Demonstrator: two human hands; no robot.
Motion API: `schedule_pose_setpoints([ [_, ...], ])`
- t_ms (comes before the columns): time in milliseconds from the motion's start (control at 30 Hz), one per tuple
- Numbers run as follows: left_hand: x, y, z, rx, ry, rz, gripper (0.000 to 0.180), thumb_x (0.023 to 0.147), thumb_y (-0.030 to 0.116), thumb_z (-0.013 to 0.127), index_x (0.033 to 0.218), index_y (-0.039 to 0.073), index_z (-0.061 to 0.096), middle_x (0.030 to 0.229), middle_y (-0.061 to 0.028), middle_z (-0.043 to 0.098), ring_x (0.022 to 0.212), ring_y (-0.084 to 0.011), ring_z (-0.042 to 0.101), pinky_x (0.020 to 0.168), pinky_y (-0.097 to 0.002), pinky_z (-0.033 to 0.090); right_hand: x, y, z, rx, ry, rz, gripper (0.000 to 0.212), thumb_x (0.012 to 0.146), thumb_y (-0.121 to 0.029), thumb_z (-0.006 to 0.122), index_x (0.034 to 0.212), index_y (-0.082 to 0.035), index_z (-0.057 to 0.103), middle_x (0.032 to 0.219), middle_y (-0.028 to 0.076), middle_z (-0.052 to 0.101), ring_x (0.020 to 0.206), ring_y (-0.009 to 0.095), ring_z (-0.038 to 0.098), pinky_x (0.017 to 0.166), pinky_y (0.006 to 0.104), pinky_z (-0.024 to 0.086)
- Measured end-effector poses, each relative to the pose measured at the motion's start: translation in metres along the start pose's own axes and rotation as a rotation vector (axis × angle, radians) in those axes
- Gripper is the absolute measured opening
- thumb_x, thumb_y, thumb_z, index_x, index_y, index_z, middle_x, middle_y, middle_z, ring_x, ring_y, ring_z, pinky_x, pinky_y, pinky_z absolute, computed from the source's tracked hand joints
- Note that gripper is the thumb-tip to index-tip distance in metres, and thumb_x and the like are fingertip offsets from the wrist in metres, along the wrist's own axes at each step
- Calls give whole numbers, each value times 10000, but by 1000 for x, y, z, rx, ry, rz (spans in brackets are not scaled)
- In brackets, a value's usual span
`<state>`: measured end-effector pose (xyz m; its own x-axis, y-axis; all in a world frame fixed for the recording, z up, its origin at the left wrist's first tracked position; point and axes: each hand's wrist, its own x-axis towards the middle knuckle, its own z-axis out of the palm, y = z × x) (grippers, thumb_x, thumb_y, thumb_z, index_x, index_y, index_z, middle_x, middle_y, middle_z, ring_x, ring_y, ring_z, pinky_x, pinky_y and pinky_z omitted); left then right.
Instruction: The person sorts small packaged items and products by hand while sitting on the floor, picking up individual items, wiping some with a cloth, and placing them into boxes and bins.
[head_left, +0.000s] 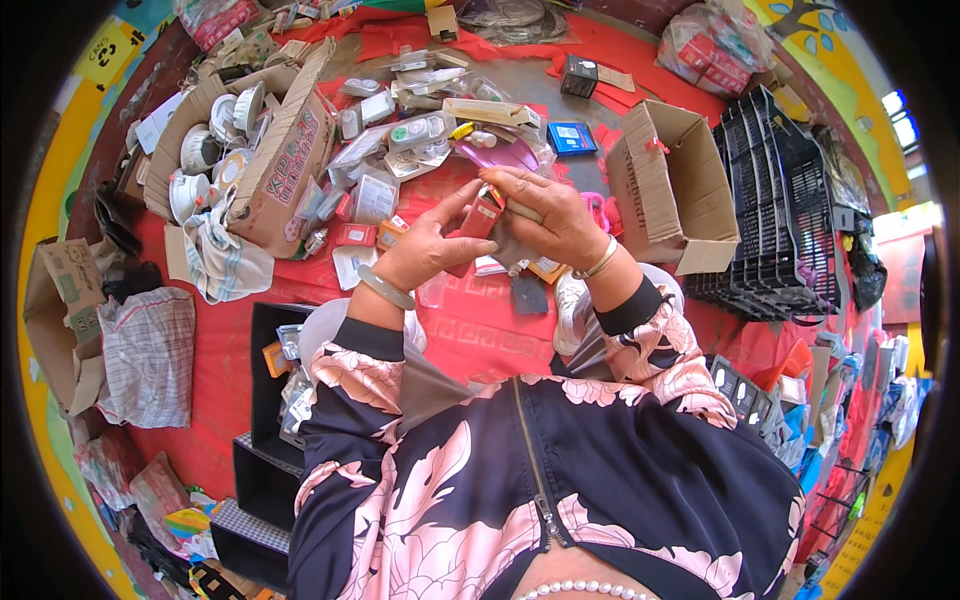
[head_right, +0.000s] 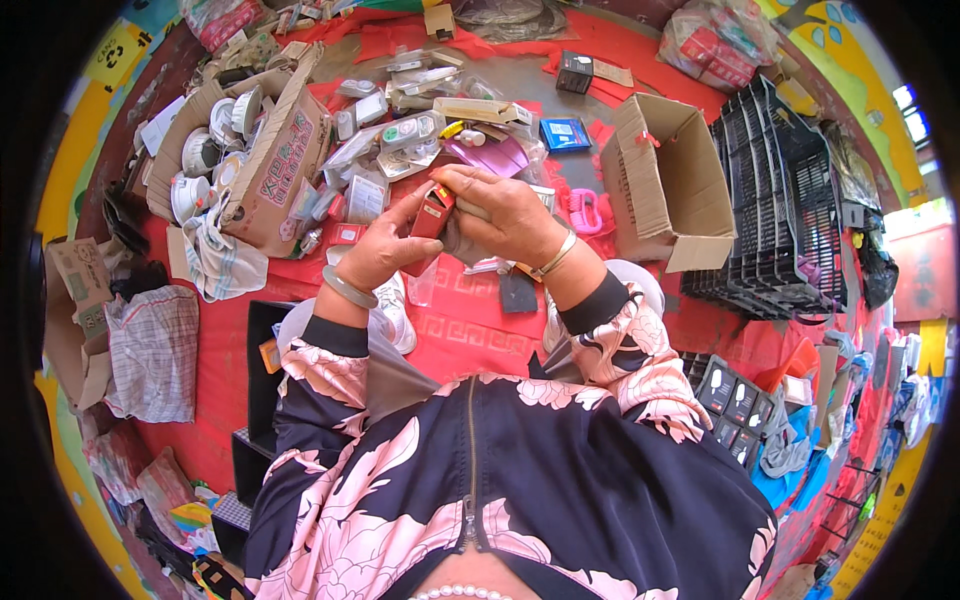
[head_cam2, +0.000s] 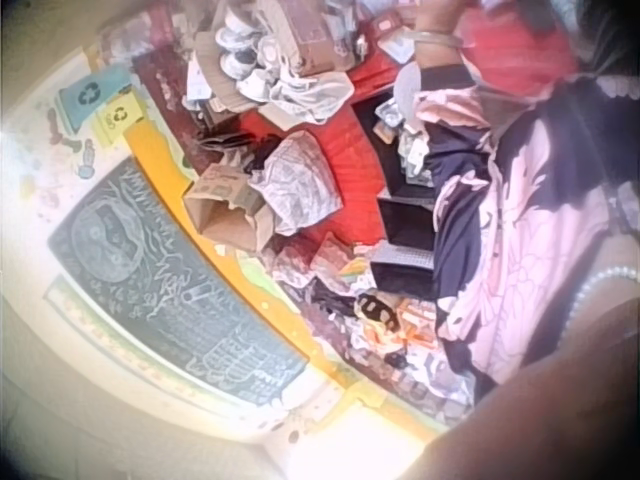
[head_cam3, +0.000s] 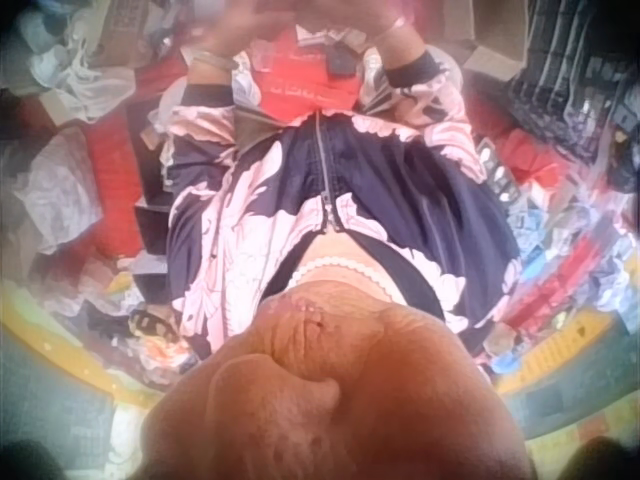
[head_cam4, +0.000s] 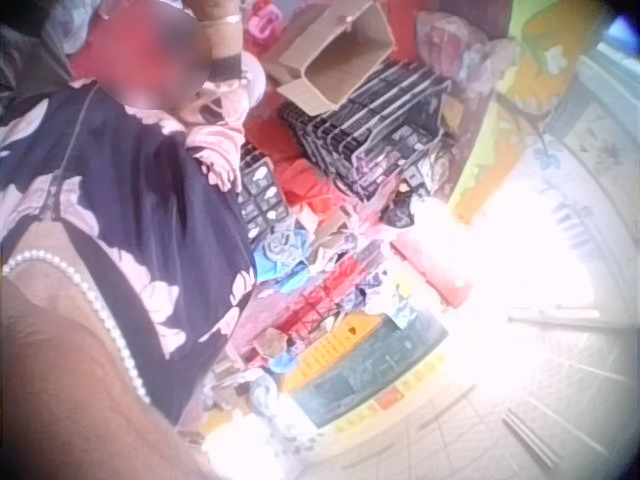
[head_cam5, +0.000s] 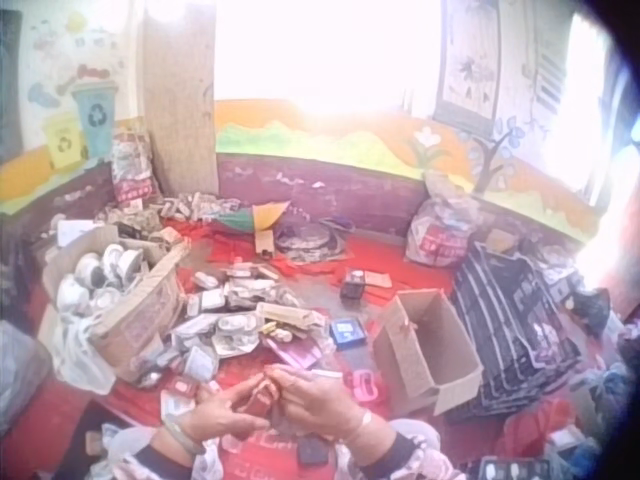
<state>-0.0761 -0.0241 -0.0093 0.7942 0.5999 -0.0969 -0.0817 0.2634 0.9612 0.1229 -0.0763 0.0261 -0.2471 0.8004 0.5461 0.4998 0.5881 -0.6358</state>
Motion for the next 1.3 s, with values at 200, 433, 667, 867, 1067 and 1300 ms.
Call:
schedule_pose_setpoints([
  [200,1,3,5,121,123,133,804,695,136,763,1370,67,332,1236,-74,488,1051,-136,496,876,-256,418,0,-6,5,-161,-97,53,468,737,-91,552,1203,-71,511,1160,173,554,924,338,598,774,379,499],
  [433,5,2,5,163,170,149,887,689,106,763,1407,106,240,1145,-68,523,1005,-122,514,841,-271,434,-1,12,10,-59,-72,43,527,732,-87,544,1252,-50,466,1226,179,511,1033,327,561,857,349,466],
  [667,7,10,9,-498,186,197,560,858,260,585,1330,84,339,1169,-80,519,1053,-186,532,892,-341,440,1,25,-12,678,374,495,333,811,-83,523,1132,3,535,1061,72,590,984,136,540,874,269,419],
  [867,12,11,18,-788,126,163,685,865,613,351,1302,86,361,1230,-122,486,1117,-291,498,925,-457,420,23,14,-21,1018,821,284,398,919,-314,456,1152,6,497,1121,134,565,991,222,566,887,338,444],
  [1067,27,-22,23,-940,196,188,532,940,431,324,1350,94,304,1324,-96,407,1228,-233,394,1030,-398,322,20,8,65,-254,96,197,512,876,-369,460,1327,-135,399,1366,171,370,1296,336,292,1002,531,246],
  [1300,16,-33,7,-930,-172,482,512,944,369,329,1385,126,237,1411,-82,289,1300,-215,287,1076,-390,238,15,-20,71,-388,-3,-66,455,870,-242,497,1301,-111,434,1389,136,345,1304,304,300,1012,406,286],
])
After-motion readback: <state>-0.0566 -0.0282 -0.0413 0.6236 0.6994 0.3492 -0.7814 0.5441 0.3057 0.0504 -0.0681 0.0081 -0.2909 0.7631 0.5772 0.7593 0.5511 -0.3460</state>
